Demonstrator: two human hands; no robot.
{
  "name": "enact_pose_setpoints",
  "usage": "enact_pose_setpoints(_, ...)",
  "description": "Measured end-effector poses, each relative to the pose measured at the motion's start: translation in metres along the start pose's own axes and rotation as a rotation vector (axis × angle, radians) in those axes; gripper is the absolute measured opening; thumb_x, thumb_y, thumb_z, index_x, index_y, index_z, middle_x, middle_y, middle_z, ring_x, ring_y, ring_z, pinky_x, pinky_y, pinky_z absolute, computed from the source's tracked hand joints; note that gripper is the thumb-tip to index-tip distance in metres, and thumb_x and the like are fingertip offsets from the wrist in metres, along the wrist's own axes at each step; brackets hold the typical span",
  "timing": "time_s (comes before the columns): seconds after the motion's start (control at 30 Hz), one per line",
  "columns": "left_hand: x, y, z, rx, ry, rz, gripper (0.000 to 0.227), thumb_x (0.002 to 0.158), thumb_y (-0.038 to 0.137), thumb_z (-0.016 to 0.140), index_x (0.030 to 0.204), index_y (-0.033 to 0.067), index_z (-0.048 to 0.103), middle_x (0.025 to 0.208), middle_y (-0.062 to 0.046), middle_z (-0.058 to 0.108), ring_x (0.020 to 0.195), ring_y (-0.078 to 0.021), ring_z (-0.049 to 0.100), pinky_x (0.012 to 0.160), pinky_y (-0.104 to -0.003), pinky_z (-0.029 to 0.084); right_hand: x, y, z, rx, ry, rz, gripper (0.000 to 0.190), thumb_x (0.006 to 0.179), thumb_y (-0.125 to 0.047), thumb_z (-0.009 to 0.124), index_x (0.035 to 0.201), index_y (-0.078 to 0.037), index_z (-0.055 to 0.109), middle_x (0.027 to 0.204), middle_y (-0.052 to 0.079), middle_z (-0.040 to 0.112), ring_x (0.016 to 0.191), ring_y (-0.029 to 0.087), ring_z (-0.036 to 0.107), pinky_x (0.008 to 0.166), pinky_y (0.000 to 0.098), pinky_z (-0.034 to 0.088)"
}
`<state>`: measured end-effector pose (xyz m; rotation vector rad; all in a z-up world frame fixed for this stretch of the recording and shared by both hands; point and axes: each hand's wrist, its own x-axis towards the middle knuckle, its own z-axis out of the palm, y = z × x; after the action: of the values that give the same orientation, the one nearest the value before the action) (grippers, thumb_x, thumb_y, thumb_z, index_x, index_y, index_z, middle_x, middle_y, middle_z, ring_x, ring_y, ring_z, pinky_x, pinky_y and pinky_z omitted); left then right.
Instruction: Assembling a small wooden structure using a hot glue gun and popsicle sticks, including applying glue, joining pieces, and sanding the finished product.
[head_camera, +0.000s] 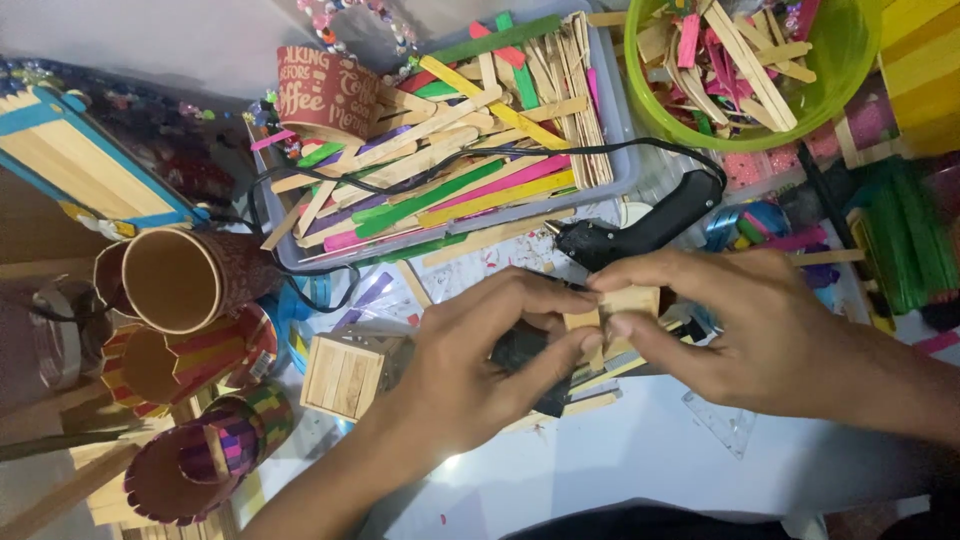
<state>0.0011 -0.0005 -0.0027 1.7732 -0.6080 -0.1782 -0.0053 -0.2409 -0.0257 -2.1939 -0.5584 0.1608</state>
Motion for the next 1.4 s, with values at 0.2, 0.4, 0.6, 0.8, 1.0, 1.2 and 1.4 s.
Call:
enact_pose_setpoints(0.2,0.002,0.007,-0.003,0.002,-0.004,-0.012,0.016,0.098,0.012,0.070,0.112,0.0036,0.067,0.102,-0.010,0.072,0.081,-0.0152,0.071,0.077,-0.025,0.060,-0.002,-0.006,-0.002,-0.006,0.004,-0.058,0.033,0.092,-0.013,0.063,0.124,-0.010,0.070,0.098,0.001,0.081,0.062,0.009,0.074,0.053,0.0295,0.055)
enact_pose_setpoints(0.4,0.002,0.002,-0.009,0.073,0.082,-0.026,0.018,0.096,0.011,0.071,0.112,0.0027,0.067,0.106,-0.010,0.075,0.076,-0.0149,0.069,0.072,-0.025,0.060,0.004,-0.008,-0.005,-0.137,0.123,-0.367,0.022,0.090,-0.012,0.078,0.109,-0.007,0.067,0.137,0.028,0.052,0.122,0.038,0.067,0.102,0.0447,0.062)
enact_pose_setpoints(0.6,0.002,0.000,-0.008,0.038,0.015,-0.033,0.023,0.100,0.012,0.068,0.122,0.0067,0.068,0.107,-0.012,0.073,0.080,-0.0160,0.073,0.076,-0.025,0.065,0.012,-0.007,-0.004,-0.016,-0.027,-0.380,0.022,0.093,-0.020,0.071,0.113,-0.010,0.073,0.153,0.030,0.041,0.144,0.048,0.048,0.116,0.0585,0.051)
enact_pose_setpoints(0.8,0.006,0.006,-0.014,0.014,0.015,-0.024,0.029,0.098,0.012,0.070,0.125,0.0035,0.064,0.117,-0.016,0.070,0.087,-0.0190,0.073,0.079,-0.025,0.068,0.013,-0.002,-0.008,-0.114,0.037,-0.490,0.011,0.093,-0.014,0.071,0.102,-0.010,0.074,0.135,0.031,0.058,0.120,0.041,0.066,0.098,0.0490,0.060)
enact_pose_setpoints(1.0,0.005,0.012,-0.028,0.062,-0.178,-0.027,0.060,0.093,0.031,0.075,0.142,0.0085,0.048,0.143,-0.015,0.059,0.137,-0.0290,0.063,0.112,-0.039,0.057,0.006,-0.001,-0.008,-0.056,-0.012,-0.360,0.008,0.091,-0.019,0.071,0.099,-0.016,0.074,0.144,0.025,0.055,0.114,0.026,0.075,0.081,0.0305,0.065)
enact_pose_setpoints(1.2,0.004,0.024,-0.051,0.290,-0.090,0.022,0.070,0.081,0.036,0.085,0.137,0.0049,0.055,0.137,-0.014,0.068,0.129,-0.0281,0.070,0.112,-0.040,0.057,0.005,0.008,-0.008,0.003,0.051,0.136,0.063,0.068,-0.026,0.089,0.121,-0.005,0.062,0.116,0.010,0.073,0.094,0.017,0.075,0.072,0.0269,0.072)
enact_pose_setpoints(1.4,0.000,0.034,-0.063,0.416,-0.044,0.160,0.071,0.081,0.035,0.087,0.131,-0.0054,0.056,0.131,-0.022,0.070,0.121,-0.0320,0.073,0.111,-0.042,0.061,-0.016,0.008,0.052,-0.346,-0.292,-0.576,0.056,0.090,-0.047,0.076,0.135,-0.016,0.062,0.137,0.008,0.062,0.132,0.035,0.053,0.107,0.0534,0.041)
